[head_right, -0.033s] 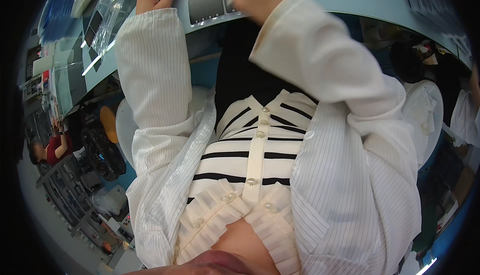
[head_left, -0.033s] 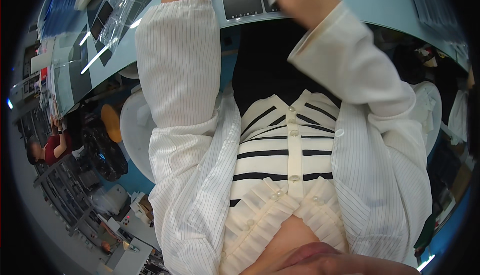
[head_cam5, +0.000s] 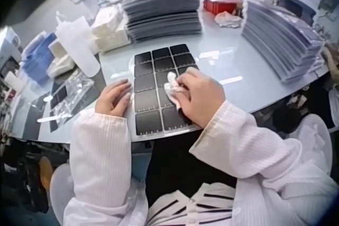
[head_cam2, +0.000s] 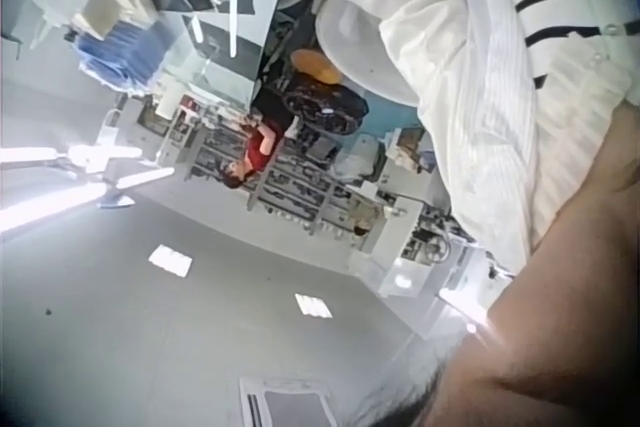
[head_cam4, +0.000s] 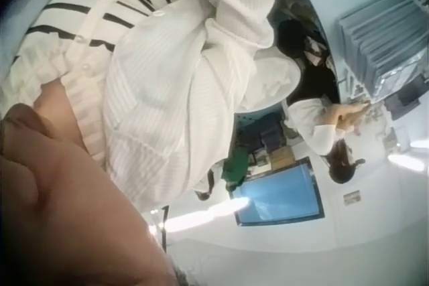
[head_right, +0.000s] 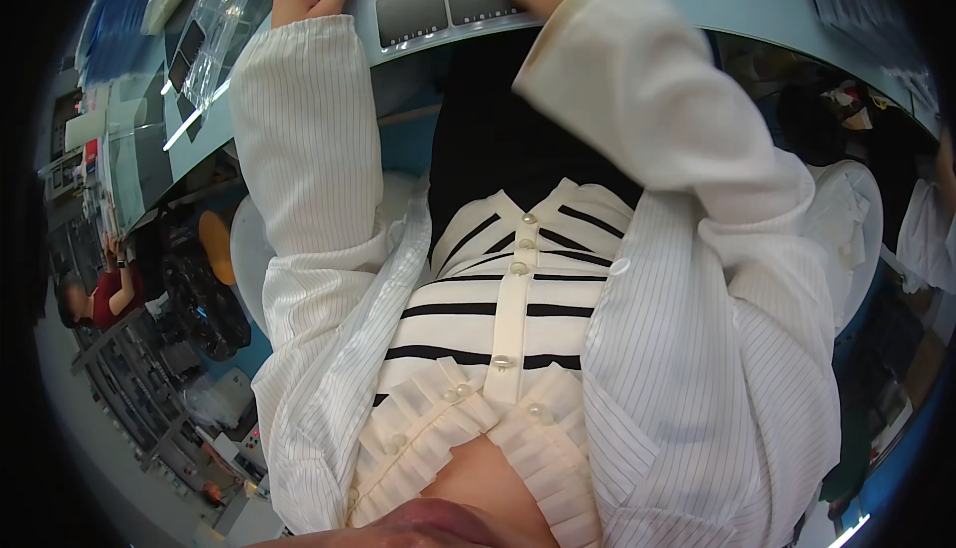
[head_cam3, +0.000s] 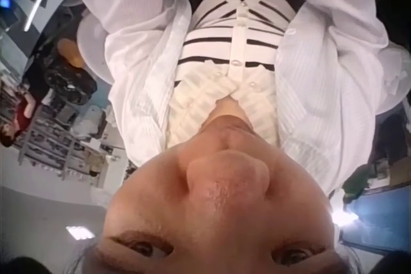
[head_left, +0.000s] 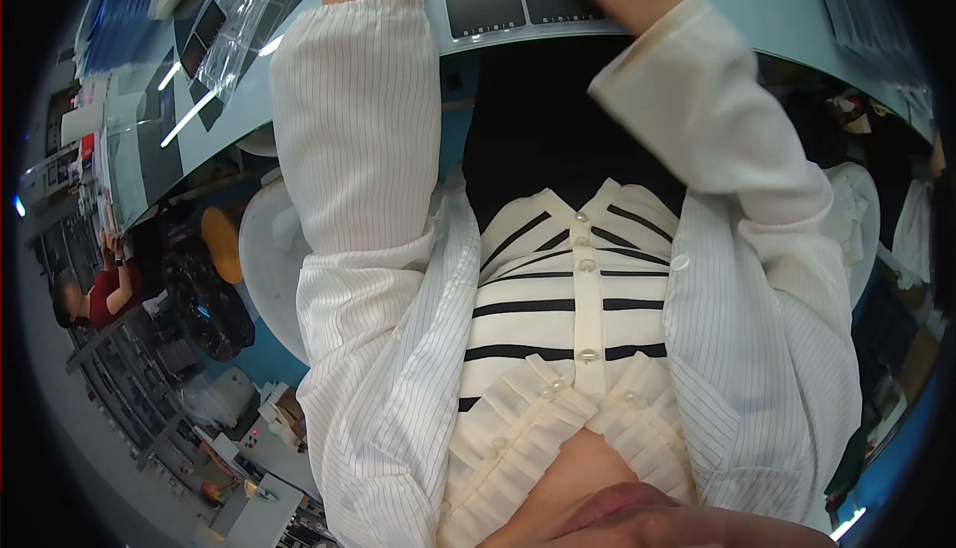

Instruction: Cleaning and inspecting small square electronic components on a grid sheet at a manufacturing workstation.

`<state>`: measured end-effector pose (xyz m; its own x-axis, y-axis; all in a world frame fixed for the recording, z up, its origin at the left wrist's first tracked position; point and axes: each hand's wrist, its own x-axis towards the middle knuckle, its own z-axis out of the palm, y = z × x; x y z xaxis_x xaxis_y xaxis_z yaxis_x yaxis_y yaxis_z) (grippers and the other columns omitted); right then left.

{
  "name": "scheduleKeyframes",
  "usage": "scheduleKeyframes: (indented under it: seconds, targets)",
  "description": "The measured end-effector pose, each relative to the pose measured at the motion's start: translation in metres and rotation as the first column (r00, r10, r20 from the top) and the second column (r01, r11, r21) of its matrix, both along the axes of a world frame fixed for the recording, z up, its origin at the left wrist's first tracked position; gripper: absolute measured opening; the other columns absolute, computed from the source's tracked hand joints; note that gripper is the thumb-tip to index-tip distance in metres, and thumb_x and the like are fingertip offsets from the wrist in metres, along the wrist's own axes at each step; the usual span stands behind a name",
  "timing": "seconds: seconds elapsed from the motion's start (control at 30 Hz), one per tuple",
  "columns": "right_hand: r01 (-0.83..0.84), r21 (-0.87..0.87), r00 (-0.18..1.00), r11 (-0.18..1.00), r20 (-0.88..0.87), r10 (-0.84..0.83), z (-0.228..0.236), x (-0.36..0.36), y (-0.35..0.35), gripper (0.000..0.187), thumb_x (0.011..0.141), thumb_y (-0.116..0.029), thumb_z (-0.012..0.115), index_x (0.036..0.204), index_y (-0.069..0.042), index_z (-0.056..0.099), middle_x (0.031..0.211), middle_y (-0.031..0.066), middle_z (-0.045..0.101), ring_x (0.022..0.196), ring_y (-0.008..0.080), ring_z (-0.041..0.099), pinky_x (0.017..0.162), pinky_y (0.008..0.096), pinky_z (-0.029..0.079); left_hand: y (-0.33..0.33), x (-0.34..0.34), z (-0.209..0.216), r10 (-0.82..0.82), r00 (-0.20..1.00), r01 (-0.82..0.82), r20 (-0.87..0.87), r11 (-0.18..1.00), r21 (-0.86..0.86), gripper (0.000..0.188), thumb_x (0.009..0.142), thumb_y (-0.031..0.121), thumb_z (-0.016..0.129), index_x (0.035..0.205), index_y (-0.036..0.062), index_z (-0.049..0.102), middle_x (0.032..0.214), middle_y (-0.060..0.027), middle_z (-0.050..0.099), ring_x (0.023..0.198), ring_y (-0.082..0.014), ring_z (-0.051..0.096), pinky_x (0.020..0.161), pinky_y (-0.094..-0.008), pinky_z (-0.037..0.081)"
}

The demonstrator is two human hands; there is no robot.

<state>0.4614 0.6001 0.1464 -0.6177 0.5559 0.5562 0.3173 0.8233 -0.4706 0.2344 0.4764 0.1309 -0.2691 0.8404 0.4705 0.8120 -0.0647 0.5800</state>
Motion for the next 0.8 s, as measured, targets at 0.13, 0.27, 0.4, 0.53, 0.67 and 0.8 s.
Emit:
scheduleKeyframes:
  seconds: [0.13, 0.27, 0.4, 0.53, 0.67, 0.8]
  targets:
    - [-0.182, -0.070, 0.983, 0.981, 0.001, 0.182, 0.008, -0.019, -0.059, 0.012, 0.081, -0.013, 0.065, 0.088, -0.004, 0.062, 0.089, 0.0128, 0.059, 0.074, 0.0350, 0.064, 0.065, 0.0411, 0.052, -0.009, -0.003, -0.004, 0.029, 1.000, -0.029, 0.000, 1.000, -0.007, 0.026, 0.090, 0.010, 0.059, 0.113, -0.0001, 0.065, 0.123, -0.0187, 0.061, 0.116, -0.0323, 0.056, 0.099, -0.0348, 0.043]
    - [-0.136, -0.029, 0.991, 0.990, 0.005, 0.136, 0.008, -0.033, -0.038, 0.014, 0.081, -0.017, 0.067, 0.087, -0.005, 0.062, 0.086, 0.0136, 0.060, 0.073, 0.0347, 0.064, 0.066, 0.0418, 0.052, -0.003, -0.013, -0.012, -0.039, 0.997, 0.043, -0.073, 0.998, 0.049, 0.024, 0.094, 0.012, 0.055, 0.111, 0.0006, 0.066, 0.120, -0.0188, 0.063, 0.114, -0.0328, 0.058, 0.098, -0.0353, 0.043]
    - [-0.146, -0.044, 0.989, 0.988, 0.032, 0.148, 0.009, -0.034, -0.044, 0.014, 0.081, -0.017, 0.067, 0.084, -0.004, 0.063, 0.086, 0.0136, 0.061, 0.076, 0.0338, 0.064, 0.068, 0.0417, 0.053, -0.004, -0.008, -0.012, -0.039, 0.998, 0.042, -0.046, 0.997, 0.058, 0.023, 0.095, 0.013, 0.054, 0.110, 0.0008, 0.067, 0.119, -0.0187, 0.063, 0.113, -0.0325, 0.059, 0.098, -0.0355, 0.044]
    - [-0.195, -0.042, 0.981, 0.980, -0.005, 0.195, 0.006, -0.037, -0.045, 0.012, 0.079, -0.014, 0.066, 0.084, -0.005, 0.062, 0.088, 0.0129, 0.060, 0.074, 0.0347, 0.064, 0.066, 0.0435, 0.053, -0.004, -0.003, -0.006, -0.001, 1.000, 0.003, -0.031, 0.998, 0.059, 0.023, 0.095, 0.012, 0.053, 0.110, 0.0006, 0.066, 0.118, -0.0186, 0.064, 0.112, -0.0321, 0.059, 0.098, -0.0355, 0.043]
    - [-0.178, -0.036, 0.984, 0.983, 0.024, 0.179, 0.012, -0.032, -0.045, 0.013, 0.080, -0.017, 0.065, 0.085, -0.004, 0.062, 0.088, 0.0130, 0.060, 0.075, 0.0348, 0.064, 0.065, 0.0431, 0.052, -0.003, -0.004, -0.007, -0.022, 0.998, 0.026, -0.061, 0.997, 0.069, 0.022, 0.095, 0.011, 0.053, 0.110, -0.0001, 0.066, 0.117, -0.0182, 0.064, 0.110, -0.0318, 0.060, 0.097, -0.0354, 0.045]
    - [-0.225, -0.065, 0.972, 0.972, 0.053, 0.228, 0.010, -0.039, -0.039, 0.016, 0.080, -0.018, 0.067, 0.087, -0.004, 0.062, 0.089, 0.0127, 0.061, 0.077, 0.0348, 0.064, 0.067, 0.0424, 0.052, -0.003, -0.002, -0.009, 0.008, 1.000, -0.007, -0.018, 0.997, 0.073, 0.024, 0.096, 0.011, 0.053, 0.113, -0.0004, 0.064, 0.116, -0.0181, 0.064, 0.109, -0.0308, 0.061, 0.096, -0.0337, 0.045]
